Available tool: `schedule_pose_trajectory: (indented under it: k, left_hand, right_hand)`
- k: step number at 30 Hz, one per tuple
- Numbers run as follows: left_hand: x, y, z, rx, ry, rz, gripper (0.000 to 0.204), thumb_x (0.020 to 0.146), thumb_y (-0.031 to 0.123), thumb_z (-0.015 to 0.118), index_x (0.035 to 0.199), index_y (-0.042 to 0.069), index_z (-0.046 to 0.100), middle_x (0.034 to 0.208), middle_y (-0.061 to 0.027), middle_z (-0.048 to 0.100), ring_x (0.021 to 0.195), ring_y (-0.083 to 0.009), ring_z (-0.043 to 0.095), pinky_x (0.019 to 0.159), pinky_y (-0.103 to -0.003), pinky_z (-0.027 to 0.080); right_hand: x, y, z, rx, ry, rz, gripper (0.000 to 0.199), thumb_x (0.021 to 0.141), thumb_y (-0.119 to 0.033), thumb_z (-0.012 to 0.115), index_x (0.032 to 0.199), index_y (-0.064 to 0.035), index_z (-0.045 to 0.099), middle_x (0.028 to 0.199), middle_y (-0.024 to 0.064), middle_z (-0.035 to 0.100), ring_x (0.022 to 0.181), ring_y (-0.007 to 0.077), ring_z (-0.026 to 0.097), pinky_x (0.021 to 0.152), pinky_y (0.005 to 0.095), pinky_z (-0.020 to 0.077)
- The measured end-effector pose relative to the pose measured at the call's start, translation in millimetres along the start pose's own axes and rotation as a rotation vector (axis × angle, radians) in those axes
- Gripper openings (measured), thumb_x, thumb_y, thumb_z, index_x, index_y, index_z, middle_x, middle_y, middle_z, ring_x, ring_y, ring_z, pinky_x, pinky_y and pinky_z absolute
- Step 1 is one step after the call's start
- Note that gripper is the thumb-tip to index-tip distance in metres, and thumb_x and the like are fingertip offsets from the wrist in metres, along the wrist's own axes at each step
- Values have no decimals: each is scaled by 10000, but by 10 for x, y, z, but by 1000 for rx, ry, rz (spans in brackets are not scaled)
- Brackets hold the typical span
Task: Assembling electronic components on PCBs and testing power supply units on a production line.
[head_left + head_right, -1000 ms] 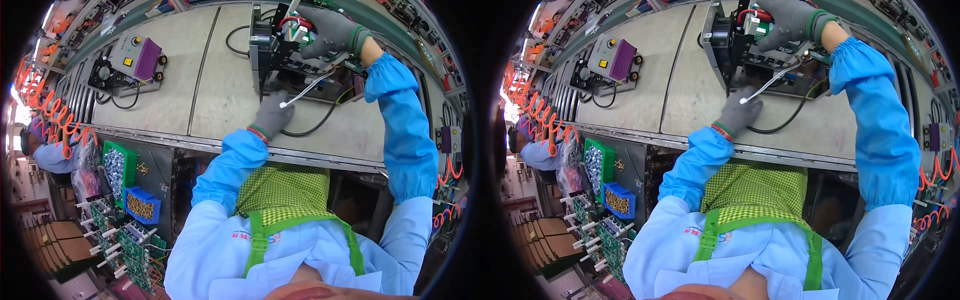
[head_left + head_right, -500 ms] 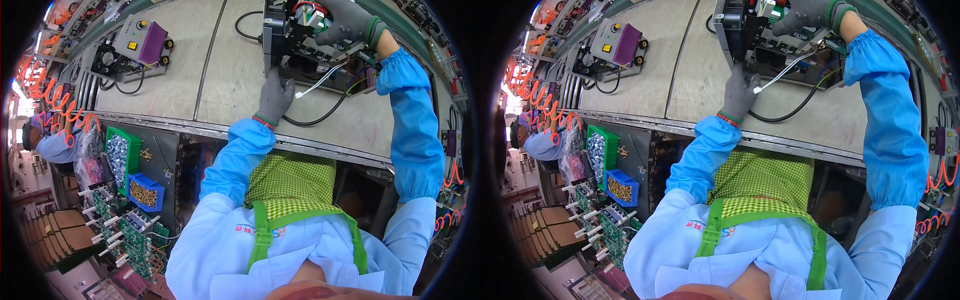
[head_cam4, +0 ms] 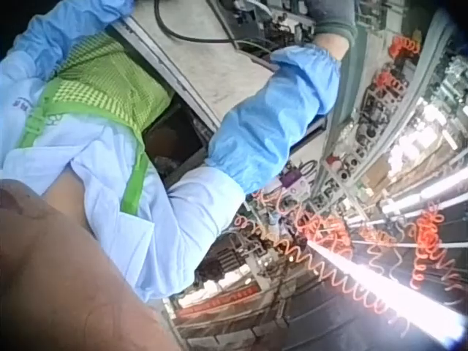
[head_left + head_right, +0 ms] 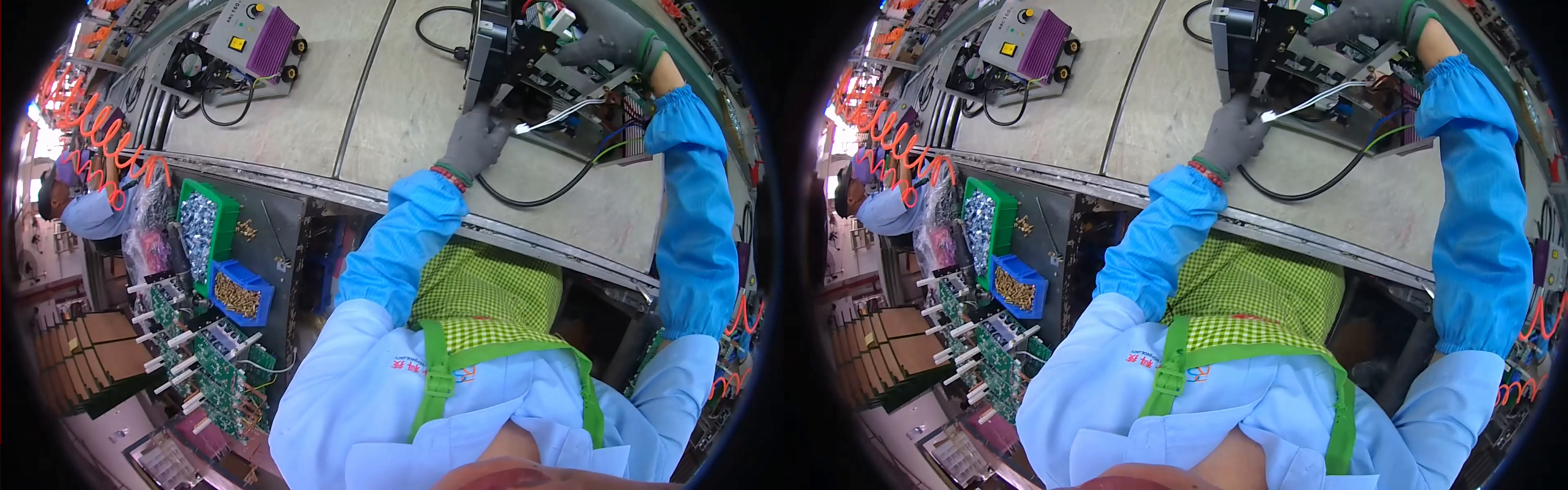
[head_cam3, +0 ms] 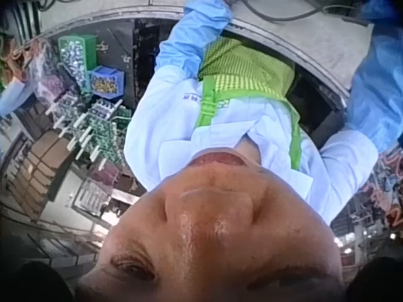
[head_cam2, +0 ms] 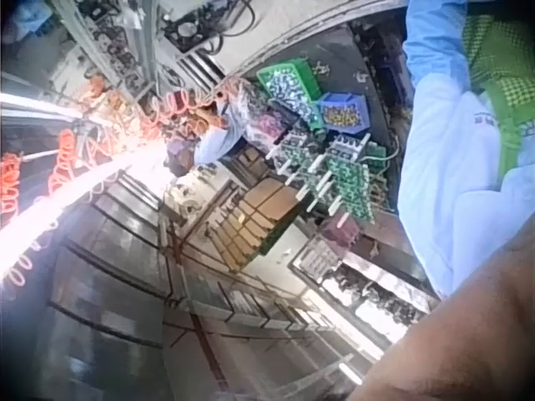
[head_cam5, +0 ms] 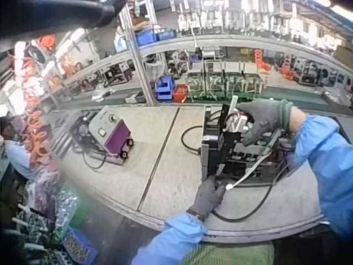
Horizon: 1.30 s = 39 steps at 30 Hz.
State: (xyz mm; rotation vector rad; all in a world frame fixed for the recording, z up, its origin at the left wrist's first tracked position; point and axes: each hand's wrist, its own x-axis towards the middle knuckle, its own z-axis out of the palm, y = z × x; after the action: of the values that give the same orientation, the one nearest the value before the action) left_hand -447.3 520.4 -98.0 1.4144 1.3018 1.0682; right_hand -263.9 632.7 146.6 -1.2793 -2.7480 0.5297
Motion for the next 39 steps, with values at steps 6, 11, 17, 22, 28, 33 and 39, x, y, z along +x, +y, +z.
schedule_pose_trajectory:
  k: [6,11,17,22,28,33,39]
  left_hand:
    - [59,-56,26,255,24,177,342,826,182,643,1076,-21,526,630,-145,639,550,-302,646,521,-401,506]
    - [1,-86,53,242,108,341,408,804,175,662,1129,-25,520,803,-209,669,779,-398,653,677,-454,525]
    - [-122,311,-95,481,-18,161,367,816,221,650,1031,-33,493,772,-216,644,713,-423,631,635,-489,510]
    - [-48,997,-197,243,269,519,608,833,239,657,1352,45,406,725,-157,652,681,-371,644,598,-463,498]
    - [116,1240,-277,217,142,515,427,822,223,651,1194,52,529,693,-141,654,651,-348,652,606,-435,515]
    - [72,980,-195,212,226,542,349,817,214,665,1104,44,561,707,-144,652,657,-346,652,597,-436,511]
    - [-232,468,-161,509,131,245,376,838,283,638,1115,43,549,780,-166,653,724,-358,653,650,-457,518]
  right_hand:
    - [129,2,114,122,-1,-135,874,571,-419,876,1272,-38,519,1154,196,628,1058,284,604,878,374,477]
    - [-9,-245,76,-183,-67,155,878,574,-448,866,1261,-28,518,1151,223,621,1062,285,605,874,382,478]
    - [-99,-86,284,-164,103,26,914,616,-362,780,1390,-58,399,1227,226,579,1124,365,568,969,404,455]
    - [-8,206,383,-86,180,-161,877,596,-358,834,1314,-31,450,1203,193,585,1095,318,581,958,385,459]
    - [-6,84,317,-97,95,-38,954,600,-385,816,1374,2,414,1270,225,564,1167,338,561,987,390,438]
    - [-90,-52,278,-59,69,45,978,567,-398,792,1372,14,420,1238,242,576,1158,362,566,995,397,435]
    - [-75,-208,343,-173,70,91,876,555,-391,793,1292,-30,486,1092,227,634,1025,375,616,909,419,471]
